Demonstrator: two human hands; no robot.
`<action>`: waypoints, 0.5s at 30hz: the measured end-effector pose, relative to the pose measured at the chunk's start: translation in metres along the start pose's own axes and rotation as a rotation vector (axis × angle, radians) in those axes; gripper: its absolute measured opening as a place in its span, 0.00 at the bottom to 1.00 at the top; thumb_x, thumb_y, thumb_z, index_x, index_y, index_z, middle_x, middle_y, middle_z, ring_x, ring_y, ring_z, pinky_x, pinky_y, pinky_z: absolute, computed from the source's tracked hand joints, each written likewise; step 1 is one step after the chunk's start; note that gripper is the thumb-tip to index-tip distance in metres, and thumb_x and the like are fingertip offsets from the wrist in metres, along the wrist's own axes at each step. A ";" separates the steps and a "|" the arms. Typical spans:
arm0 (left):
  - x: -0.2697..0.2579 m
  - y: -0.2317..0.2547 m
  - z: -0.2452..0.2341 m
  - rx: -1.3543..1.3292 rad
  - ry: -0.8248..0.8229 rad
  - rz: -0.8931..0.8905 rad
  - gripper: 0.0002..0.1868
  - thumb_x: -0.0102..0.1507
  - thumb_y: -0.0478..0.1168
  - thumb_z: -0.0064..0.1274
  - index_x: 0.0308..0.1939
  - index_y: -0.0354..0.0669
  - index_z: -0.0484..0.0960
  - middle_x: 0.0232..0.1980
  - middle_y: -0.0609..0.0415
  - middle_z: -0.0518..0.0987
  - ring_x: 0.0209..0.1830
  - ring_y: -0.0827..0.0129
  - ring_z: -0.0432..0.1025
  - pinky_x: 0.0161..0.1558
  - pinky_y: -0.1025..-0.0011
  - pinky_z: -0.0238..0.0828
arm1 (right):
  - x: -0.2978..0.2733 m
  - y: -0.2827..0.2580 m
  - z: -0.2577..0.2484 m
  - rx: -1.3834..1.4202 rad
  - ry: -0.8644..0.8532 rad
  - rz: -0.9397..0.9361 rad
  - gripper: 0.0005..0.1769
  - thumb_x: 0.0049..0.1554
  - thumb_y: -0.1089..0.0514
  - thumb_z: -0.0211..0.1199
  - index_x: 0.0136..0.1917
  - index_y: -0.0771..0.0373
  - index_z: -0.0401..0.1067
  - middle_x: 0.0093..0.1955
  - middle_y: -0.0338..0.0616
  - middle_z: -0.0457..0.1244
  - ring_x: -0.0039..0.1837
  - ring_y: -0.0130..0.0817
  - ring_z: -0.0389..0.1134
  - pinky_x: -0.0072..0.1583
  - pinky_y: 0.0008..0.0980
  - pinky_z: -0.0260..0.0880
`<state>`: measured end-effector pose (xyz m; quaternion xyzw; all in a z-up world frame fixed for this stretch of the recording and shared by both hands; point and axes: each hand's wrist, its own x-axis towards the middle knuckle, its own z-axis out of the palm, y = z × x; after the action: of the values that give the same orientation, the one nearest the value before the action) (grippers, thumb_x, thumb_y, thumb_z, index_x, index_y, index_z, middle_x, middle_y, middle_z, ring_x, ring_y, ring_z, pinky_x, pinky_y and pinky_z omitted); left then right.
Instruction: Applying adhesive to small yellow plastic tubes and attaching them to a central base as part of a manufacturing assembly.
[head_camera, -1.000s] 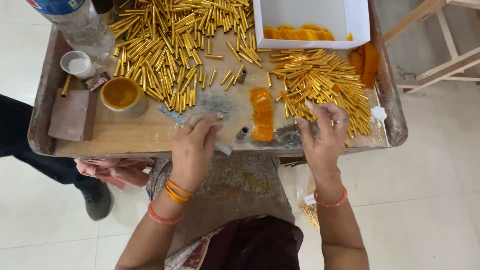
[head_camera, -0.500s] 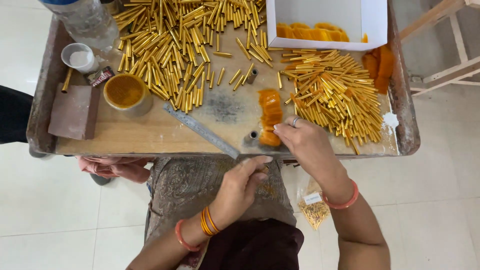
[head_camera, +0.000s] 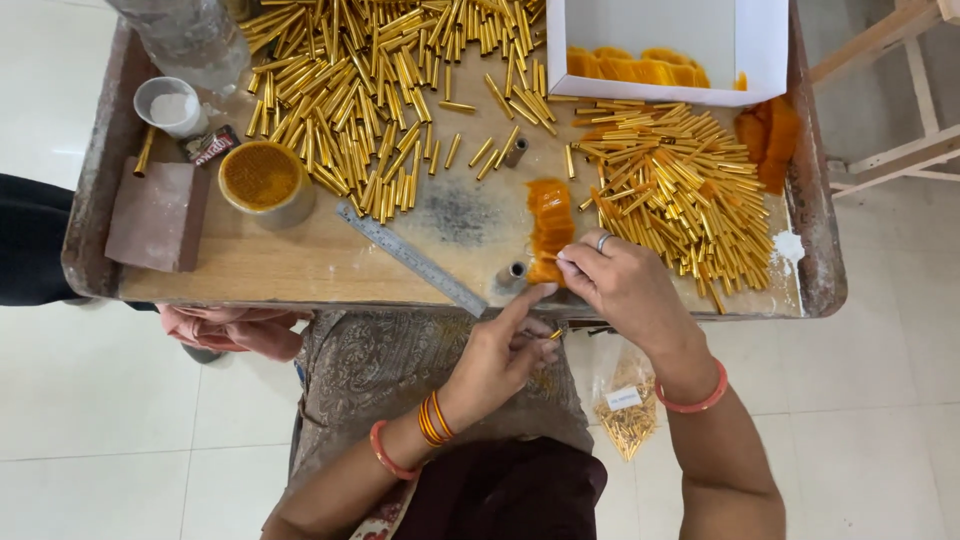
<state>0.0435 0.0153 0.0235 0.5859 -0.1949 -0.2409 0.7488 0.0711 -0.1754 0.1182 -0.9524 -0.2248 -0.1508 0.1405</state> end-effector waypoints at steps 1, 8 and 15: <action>-0.004 0.003 0.000 0.000 0.000 0.001 0.33 0.65 0.23 0.49 0.74 0.41 0.63 0.41 0.52 0.81 0.39 0.75 0.81 0.42 0.76 0.81 | -0.002 0.000 0.001 -0.001 0.001 0.000 0.07 0.55 0.62 0.70 0.47 0.66 0.76 0.43 0.45 0.67 0.42 0.44 0.70 0.44 0.39 0.71; -0.035 0.006 0.001 0.116 -0.006 0.074 0.21 0.64 0.22 0.49 0.59 0.41 0.77 0.46 0.53 0.83 0.38 0.73 0.81 0.41 0.75 0.81 | -0.003 -0.001 0.002 -0.043 0.017 -0.026 0.07 0.56 0.62 0.70 0.46 0.66 0.75 0.43 0.46 0.67 0.42 0.44 0.70 0.44 0.39 0.71; -0.054 0.035 -0.027 0.546 0.287 0.408 0.13 0.62 0.25 0.56 0.48 0.39 0.85 0.52 0.46 0.83 0.45 0.61 0.83 0.47 0.74 0.81 | -0.005 0.000 0.001 -0.007 0.038 -0.022 0.08 0.55 0.63 0.70 0.47 0.67 0.75 0.44 0.46 0.67 0.42 0.43 0.70 0.44 0.37 0.71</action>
<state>0.0200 0.0757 0.0506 0.7410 -0.2576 0.0588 0.6174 0.0664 -0.1770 0.1159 -0.9472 -0.2322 -0.1712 0.1398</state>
